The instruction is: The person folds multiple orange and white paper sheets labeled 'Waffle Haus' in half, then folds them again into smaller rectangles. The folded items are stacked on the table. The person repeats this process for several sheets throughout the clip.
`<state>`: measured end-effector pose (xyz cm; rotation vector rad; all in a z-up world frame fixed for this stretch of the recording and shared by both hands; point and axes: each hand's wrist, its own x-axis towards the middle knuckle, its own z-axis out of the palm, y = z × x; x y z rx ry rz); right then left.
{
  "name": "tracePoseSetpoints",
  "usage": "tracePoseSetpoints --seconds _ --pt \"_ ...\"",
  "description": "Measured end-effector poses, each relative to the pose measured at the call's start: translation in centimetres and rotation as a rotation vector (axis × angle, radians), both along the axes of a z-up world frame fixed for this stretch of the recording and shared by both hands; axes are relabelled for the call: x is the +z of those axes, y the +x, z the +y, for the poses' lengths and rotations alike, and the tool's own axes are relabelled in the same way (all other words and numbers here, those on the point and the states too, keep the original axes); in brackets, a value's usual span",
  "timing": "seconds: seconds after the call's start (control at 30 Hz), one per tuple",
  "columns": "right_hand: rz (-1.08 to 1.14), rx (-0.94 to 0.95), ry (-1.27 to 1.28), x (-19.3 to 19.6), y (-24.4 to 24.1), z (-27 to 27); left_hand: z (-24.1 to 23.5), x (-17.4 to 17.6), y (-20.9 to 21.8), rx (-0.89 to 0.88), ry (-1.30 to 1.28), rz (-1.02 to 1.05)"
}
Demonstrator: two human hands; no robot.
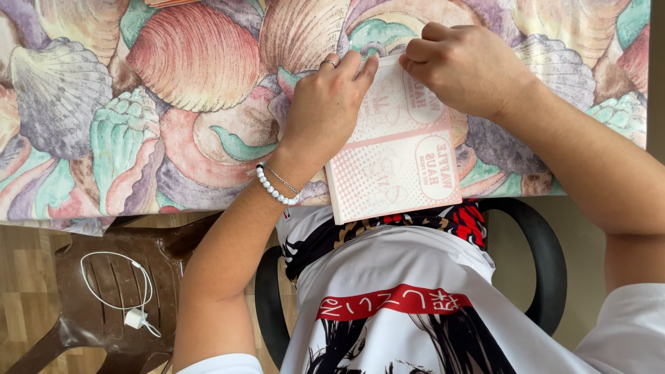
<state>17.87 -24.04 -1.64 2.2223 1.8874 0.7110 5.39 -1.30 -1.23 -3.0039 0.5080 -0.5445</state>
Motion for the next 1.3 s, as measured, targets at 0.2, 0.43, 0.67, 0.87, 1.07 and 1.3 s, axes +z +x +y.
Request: tracePoseSetpoints --seconds 0.2,0.43,0.67,0.87,1.07,1.3 --pt "0.035 -0.037 -0.045 0.1 -0.1 0.1 -0.1 0.1 0.3 -0.004 -0.05 0.003" --pt "0.024 -0.052 -0.14 1.2 -0.2 0.5 -0.1 0.0 -0.2 0.012 0.03 -0.004" --pt "-0.035 -0.028 -0.152 2.2 0.2 0.6 -0.6 0.1 0.3 0.041 0.083 -0.064" --pt "-0.099 -0.019 -0.188 3.0 0.4 1.3 -0.6 0.0 0.1 0.037 0.121 -0.045" --pt "-0.041 -0.038 -0.236 3.0 1.8 -1.2 -1.0 0.5 0.1 0.064 0.138 -0.05" --pt "0.109 -0.181 -0.115 2.3 3.2 -7.1 -1.4 0.8 0.3 0.068 0.163 -0.036"
